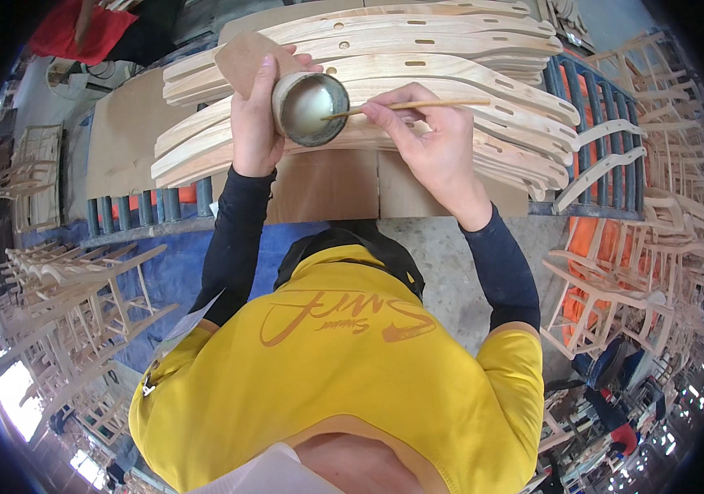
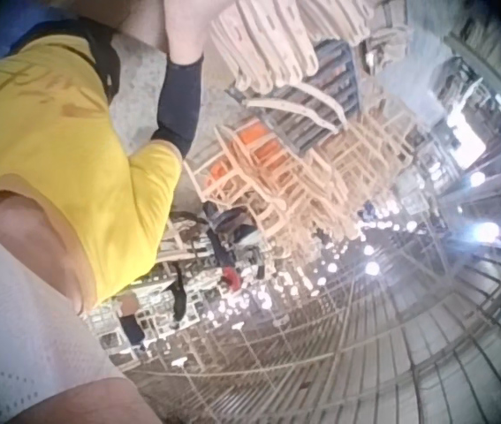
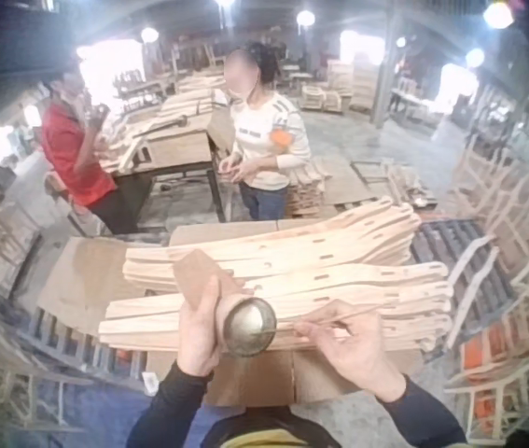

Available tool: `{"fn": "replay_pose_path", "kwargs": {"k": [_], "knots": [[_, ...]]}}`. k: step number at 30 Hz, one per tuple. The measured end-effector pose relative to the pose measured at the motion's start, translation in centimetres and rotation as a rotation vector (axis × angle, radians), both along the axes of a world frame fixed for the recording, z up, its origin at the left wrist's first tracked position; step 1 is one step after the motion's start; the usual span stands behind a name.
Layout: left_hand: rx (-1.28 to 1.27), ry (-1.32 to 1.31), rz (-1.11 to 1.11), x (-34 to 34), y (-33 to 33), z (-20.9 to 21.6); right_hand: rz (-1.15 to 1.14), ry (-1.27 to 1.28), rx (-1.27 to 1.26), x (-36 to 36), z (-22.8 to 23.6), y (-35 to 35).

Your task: The person applies a liquid finish to curved wooden chair parts using a brush and a small container. They dip the brush into the container and coat the surfaces of the stacked wood pieces, then sit on the floor to wipe the brush clean before resuming application.

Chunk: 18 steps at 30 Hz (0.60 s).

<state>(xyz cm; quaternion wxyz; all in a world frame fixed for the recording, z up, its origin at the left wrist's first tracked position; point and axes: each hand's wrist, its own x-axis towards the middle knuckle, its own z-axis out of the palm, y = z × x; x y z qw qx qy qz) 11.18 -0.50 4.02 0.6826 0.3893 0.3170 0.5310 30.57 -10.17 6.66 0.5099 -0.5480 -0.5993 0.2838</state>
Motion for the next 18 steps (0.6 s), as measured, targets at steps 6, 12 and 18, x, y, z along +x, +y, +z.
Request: {"fn": "replay_pose_path", "kwargs": {"k": [6,12,18], "knots": [[0.029,-0.025,-0.064,0.1,0.1,0.8,-0.077,0.187,-0.099,-1.8,-0.7,-1.4],[0.006,-0.103,-0.129,0.1,-0.2,0.2,-0.162,0.529,-0.222,-2.2,-1.9,-2.5],[-0.102,-0.166,-0.19,2.0,0.1,-2.2,-0.237,0.768,-0.287,-1.0,-2.0,-4.3]]}}
